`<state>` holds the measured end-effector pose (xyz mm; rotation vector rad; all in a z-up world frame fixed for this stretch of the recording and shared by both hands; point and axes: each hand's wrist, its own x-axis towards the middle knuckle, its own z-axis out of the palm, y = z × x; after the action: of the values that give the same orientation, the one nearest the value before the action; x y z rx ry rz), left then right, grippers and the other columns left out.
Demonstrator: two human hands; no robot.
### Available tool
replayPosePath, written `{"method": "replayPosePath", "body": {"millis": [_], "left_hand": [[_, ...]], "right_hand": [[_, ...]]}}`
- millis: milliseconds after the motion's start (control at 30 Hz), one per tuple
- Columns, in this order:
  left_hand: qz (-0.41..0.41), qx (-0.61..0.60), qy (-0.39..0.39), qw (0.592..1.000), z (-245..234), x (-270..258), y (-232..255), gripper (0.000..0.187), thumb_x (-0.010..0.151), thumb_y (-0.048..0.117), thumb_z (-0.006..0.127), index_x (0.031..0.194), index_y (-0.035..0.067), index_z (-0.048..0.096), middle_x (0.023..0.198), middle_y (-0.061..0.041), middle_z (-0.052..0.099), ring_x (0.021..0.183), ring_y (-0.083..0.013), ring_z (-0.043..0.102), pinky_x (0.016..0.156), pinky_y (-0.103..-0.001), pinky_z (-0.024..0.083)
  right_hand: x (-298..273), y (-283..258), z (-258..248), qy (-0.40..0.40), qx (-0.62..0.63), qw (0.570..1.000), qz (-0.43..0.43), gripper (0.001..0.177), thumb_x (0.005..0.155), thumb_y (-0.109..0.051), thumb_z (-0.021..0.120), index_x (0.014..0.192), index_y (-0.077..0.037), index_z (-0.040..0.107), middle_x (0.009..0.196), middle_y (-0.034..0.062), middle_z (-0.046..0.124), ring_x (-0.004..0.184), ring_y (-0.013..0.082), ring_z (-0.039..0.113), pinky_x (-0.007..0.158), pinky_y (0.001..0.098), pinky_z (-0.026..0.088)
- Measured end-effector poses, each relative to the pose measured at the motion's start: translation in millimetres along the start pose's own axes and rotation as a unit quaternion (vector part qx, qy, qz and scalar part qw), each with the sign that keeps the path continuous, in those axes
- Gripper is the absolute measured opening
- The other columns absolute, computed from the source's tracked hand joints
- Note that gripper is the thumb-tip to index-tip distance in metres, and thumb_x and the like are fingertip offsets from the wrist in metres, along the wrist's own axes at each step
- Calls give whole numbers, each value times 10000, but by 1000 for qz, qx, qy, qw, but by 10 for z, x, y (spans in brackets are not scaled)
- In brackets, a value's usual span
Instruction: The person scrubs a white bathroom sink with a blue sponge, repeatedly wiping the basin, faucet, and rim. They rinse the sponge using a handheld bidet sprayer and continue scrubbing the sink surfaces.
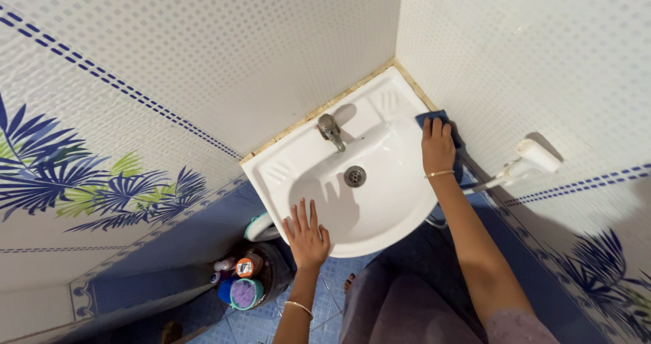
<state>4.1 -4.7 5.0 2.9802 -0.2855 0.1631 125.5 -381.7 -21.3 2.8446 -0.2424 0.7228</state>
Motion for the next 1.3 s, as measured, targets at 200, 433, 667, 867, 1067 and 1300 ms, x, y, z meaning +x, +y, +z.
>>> {"method": "replayPosePath", "body": {"millis": [200,433,667,867,1067,1300], "left_hand": [[-5,-10,-2,1000,-2,9,3,724,889,288,464,1584,159,311,1669,-100,235,1533,-340,209,1209,-603,130],[-1,-7,-10,1000,-21,43,-2,736,883,301,470,1584,147,311,1655,-109,241,1521,-359,204,1199,-609,118],[5,-11,-5,1000,-22,29,-11,737,878,304,475,1582,152,317,1651,-103,259,1518,-363,221,1200,-610,121],[1,-12,-8,1000,9,-3,-9,736,877,300,481,1580,147,326,1653,-106,266,1514,-362,233,1202,-614,119],[4,-19,-1,1000,-9,50,-12,729,873,297,488,1570,146,337,1644,-104,275,1512,-364,233,1193,-616,118],[1,-28,0,1000,-25,29,-1,722,875,295,488,1572,158,356,1647,-92,297,1517,-348,250,1201,-609,140]], "right_hand": [[492,-379,542,-48,26,998,-42,503,906,-40,611,1403,41,610,1210,159,585,1088,324,533,1013,353,483],[1183,-660,1301,14,298,954,-23,517,895,-6,634,1398,88,564,1334,275,537,1140,433,488,1002,471,424],[714,-1238,1160,-70,479,870,-92,265,820,54,648,1046,-68,717,1315,120,609,1148,365,549,1045,420,482],[727,-704,971,-33,288,955,67,423,928,14,668,1351,4,661,1269,196,567,1129,378,541,1019,477,465],[693,-1030,739,-31,314,948,-39,542,845,31,674,1376,-78,659,1263,197,556,1109,396,524,1001,498,469],[700,-806,534,-63,272,960,-20,439,879,7,671,1312,-43,614,1322,209,552,1139,459,509,908,461,493]]}}
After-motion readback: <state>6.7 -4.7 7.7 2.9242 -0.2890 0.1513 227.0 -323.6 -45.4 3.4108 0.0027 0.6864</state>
